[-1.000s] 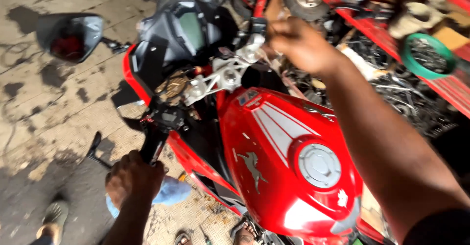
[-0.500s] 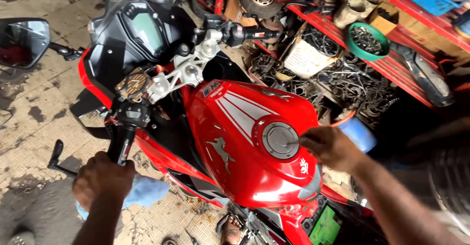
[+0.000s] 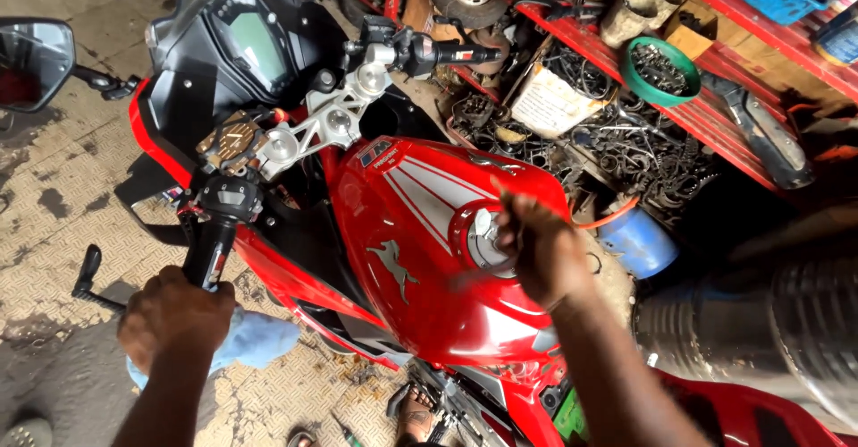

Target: The recorder removes and replaces a battery in a motorcycle.

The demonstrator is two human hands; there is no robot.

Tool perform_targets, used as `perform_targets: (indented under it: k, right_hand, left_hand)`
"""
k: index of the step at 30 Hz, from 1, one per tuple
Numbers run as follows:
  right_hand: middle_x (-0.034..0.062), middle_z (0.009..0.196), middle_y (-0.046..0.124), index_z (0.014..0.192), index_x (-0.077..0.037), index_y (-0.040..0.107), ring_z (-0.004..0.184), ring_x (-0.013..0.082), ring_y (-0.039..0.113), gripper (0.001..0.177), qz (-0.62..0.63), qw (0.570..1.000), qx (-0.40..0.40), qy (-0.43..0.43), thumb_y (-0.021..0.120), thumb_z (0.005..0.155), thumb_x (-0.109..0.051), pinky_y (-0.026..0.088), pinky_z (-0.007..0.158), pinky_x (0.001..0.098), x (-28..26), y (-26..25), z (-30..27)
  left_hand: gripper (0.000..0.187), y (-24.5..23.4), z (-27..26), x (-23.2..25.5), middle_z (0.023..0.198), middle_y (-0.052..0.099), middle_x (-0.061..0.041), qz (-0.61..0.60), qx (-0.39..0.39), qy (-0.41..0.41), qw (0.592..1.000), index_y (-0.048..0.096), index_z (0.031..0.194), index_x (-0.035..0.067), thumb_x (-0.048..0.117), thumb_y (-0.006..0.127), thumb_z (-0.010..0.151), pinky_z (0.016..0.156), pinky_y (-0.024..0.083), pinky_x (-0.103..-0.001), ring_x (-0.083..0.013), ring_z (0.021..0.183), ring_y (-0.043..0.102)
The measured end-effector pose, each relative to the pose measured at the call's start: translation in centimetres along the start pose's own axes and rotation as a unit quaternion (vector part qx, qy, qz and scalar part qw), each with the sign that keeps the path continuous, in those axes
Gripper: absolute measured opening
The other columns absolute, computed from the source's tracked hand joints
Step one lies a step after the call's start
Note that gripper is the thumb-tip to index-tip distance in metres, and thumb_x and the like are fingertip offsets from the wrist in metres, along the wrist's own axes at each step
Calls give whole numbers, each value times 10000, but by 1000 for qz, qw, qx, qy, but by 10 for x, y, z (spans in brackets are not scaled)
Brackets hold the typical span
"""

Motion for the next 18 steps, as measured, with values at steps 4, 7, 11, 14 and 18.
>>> perform_targets:
  k: [4,7,11,14,18]
  right_hand:
    - [68,671,597,898,41,699,584,156,518,373,-372,914,-81,-138,626,1057,-288,434,561,335,-54,6,-6]
    - [82,679,720,988,-84,754,605,173,697,319,-737,661,-55,-133,621,951,-371,546,622,352,-48,11,-7]
    - [146,745,755,1030,-97,742,667,259,747,343,-781,622,-38,-41,599,975,-404,586,701,410,-30,-6,1]
    - [128,826,759,1058,-126,753,760,288,747,341,-829,548,-49,-103,582,977,-410,579,783,438,-32,4,6]
    - [115,887,768,1080,-160,730,837,298,758,342,-862,498,-65,-66,516,992,-411,574,873,453,-26,12,10]
  left_hand:
    - [695,-2,-2,0,1190,705,-134,-12,17,1,1000,647,1274,105,662,678,860,876,578,-446,-300,1130,681]
    - [694,-6,0,-1,1213,697,-136,-26,49,6,998,661,1248,101,654,704,831,893,565,-457,-313,1153,667]
    - [684,-4,0,-3,1203,704,-141,-29,48,17,998,660,1244,91,643,696,842,904,562,-461,-318,1150,672]
    - [678,-7,0,-2,1202,704,-134,-27,46,26,998,659,1238,92,643,689,844,908,562,-459,-311,1154,671]
    - [670,-2,2,-3,1201,705,-122,-22,52,36,998,663,1230,96,642,689,843,920,561,-446,-295,1153,672]
Point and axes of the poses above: each hand's wrist, its own z-axis towards the middle knuckle, its own y-axis out of the palm, x = y × z, the point moved 7 cm from there along z, towards the middle knuckle
